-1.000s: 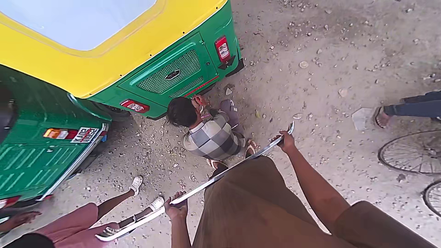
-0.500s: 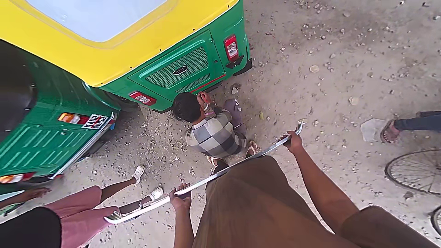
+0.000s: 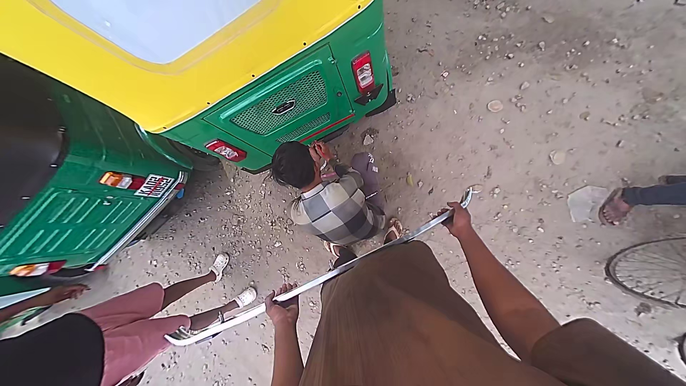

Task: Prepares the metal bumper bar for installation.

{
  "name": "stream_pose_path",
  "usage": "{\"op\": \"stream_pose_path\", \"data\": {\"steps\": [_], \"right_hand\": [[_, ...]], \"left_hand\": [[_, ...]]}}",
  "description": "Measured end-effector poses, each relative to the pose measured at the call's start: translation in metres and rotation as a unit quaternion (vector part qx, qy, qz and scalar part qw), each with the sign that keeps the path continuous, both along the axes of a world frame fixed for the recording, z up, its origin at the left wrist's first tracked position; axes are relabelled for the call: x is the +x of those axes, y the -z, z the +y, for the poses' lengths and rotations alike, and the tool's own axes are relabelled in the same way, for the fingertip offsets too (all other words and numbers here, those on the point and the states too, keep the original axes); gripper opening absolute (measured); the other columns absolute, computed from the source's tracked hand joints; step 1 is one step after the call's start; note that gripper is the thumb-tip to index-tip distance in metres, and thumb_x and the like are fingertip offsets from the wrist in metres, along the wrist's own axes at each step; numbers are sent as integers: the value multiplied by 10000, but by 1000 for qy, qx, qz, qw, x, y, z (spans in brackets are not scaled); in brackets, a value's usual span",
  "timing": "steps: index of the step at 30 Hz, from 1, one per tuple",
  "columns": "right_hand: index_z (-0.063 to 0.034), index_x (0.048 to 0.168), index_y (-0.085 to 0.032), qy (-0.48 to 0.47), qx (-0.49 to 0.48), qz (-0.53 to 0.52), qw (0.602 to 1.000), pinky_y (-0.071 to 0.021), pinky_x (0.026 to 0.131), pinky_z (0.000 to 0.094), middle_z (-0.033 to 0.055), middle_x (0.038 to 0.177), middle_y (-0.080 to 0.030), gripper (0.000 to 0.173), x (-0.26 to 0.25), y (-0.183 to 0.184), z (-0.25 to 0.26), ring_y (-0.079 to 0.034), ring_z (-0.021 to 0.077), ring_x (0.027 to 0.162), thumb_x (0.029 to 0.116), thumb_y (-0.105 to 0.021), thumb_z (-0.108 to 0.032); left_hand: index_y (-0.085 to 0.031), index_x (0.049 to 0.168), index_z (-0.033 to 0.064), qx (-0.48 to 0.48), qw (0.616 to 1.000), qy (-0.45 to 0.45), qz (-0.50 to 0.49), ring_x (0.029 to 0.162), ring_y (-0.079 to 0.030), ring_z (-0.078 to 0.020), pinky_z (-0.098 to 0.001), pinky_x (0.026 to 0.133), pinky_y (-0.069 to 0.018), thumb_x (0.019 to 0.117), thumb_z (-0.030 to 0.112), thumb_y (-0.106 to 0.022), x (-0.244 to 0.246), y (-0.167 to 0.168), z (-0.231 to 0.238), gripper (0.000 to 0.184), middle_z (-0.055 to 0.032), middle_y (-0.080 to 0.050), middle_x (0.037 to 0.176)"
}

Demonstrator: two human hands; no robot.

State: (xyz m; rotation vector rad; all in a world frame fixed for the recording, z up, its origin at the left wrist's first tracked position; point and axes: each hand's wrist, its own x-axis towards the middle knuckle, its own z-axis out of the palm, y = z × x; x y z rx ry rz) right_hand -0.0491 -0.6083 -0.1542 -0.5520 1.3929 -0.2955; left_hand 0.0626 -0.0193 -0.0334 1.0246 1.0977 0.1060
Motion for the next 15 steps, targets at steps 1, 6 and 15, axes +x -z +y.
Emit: {"op": "stream_pose_path", "data": {"steps": [1, 6, 15], "right_hand": [[-92, 1305, -417, 2, 0, 1, 1000, -606, 611, 487, 151, 811, -636, 366, 0, 1, -1, -676, 284, 645, 1012, -580, -239], [-91, 1314, -410, 8, 0, 4, 1000, -608, 614, 493, 158, 825, -639, 382, -1, 0, -1, -678, 292, 652, 1003, -590, -223], [-108, 1317, -419, 8, 3, 5, 1000, -606, 620, 495, 149, 823, -632, 377, -5, -1, 0, -673, 289, 655, 1005, -588, -236]], "left_hand": [[-518, 1017, 105, 0, 1000, -1, 1, 826, -688, -223, -476, 823, -587, 1041, 352, -418, 0, 0, 0, 268, -62, -651, 887], [-514, 1020, 101, 1, 1000, 1, 5, 823, -684, -220, -470, 827, -585, 1046, 361, -411, 1, 2, 0, 281, -61, -649, 894], [-516, 1001, 114, -5, 1000, 8, 0, 814, -688, -218, -477, 825, -587, 1046, 351, -409, 1, 3, 2, 264, -51, -652, 872]]}}
